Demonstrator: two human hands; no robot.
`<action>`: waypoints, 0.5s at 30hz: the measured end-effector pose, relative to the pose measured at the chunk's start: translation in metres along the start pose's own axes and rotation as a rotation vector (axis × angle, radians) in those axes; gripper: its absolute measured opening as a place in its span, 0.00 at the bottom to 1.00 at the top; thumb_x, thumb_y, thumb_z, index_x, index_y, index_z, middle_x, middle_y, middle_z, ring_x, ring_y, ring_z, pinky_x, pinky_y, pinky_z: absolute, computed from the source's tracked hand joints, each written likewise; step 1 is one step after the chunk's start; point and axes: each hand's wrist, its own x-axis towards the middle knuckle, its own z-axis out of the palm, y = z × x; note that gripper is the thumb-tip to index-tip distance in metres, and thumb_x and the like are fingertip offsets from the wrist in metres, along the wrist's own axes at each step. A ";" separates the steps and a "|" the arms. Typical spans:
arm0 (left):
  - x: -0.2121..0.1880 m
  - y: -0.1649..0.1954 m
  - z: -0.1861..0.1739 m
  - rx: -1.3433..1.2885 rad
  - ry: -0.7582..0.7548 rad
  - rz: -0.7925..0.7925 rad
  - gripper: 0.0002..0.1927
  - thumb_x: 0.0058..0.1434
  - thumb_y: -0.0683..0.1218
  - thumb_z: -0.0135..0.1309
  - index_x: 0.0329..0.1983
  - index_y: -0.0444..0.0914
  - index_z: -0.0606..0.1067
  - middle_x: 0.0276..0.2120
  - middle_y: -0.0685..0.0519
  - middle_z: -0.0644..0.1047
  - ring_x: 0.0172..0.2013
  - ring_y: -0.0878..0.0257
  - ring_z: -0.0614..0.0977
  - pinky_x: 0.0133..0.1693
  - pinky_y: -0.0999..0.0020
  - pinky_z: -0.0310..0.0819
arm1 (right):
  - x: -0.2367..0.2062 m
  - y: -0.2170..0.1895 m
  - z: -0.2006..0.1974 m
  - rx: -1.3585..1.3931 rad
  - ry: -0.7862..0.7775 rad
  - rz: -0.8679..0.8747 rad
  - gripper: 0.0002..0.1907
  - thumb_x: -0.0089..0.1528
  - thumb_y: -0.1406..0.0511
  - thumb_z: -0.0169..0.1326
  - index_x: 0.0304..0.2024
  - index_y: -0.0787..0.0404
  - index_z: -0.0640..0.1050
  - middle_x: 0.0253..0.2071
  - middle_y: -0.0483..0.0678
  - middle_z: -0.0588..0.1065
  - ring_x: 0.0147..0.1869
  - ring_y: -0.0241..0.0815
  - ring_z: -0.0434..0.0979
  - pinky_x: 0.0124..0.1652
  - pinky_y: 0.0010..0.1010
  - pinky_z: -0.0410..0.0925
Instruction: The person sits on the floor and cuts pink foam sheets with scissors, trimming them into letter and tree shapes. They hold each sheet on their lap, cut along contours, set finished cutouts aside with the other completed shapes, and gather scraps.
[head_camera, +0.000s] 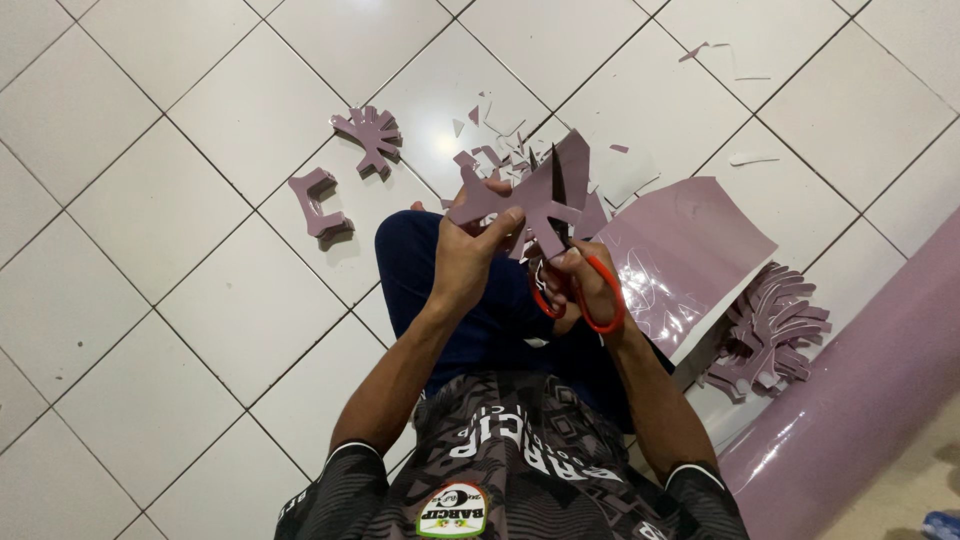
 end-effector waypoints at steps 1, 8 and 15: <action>-0.002 -0.004 0.000 -0.094 0.005 -0.033 0.15 0.67 0.40 0.58 0.54 0.31 0.72 0.40 0.47 0.77 0.35 0.66 0.80 0.37 0.74 0.76 | 0.001 0.003 -0.002 0.004 -0.013 -0.015 0.14 0.67 0.63 0.45 0.32 0.68 0.71 0.21 0.45 0.67 0.20 0.35 0.65 0.22 0.28 0.64; -0.011 -0.026 -0.006 -0.013 -0.196 -0.107 0.17 0.78 0.46 0.55 0.51 0.25 0.80 0.37 0.43 0.78 0.33 0.65 0.77 0.40 0.73 0.77 | 0.005 0.021 -0.016 -0.013 0.104 -0.110 0.21 0.69 0.56 0.40 0.38 0.67 0.75 0.20 0.47 0.70 0.17 0.35 0.69 0.18 0.25 0.66; 0.012 -0.008 0.013 0.235 -0.077 0.247 0.23 0.64 0.39 0.61 0.63 0.33 0.73 0.55 0.44 0.77 0.60 0.57 0.80 0.57 0.66 0.83 | 0.001 0.029 -0.015 0.075 0.085 -0.078 0.21 0.75 0.55 0.45 0.47 0.70 0.74 0.28 0.50 0.74 0.21 0.33 0.69 0.22 0.23 0.64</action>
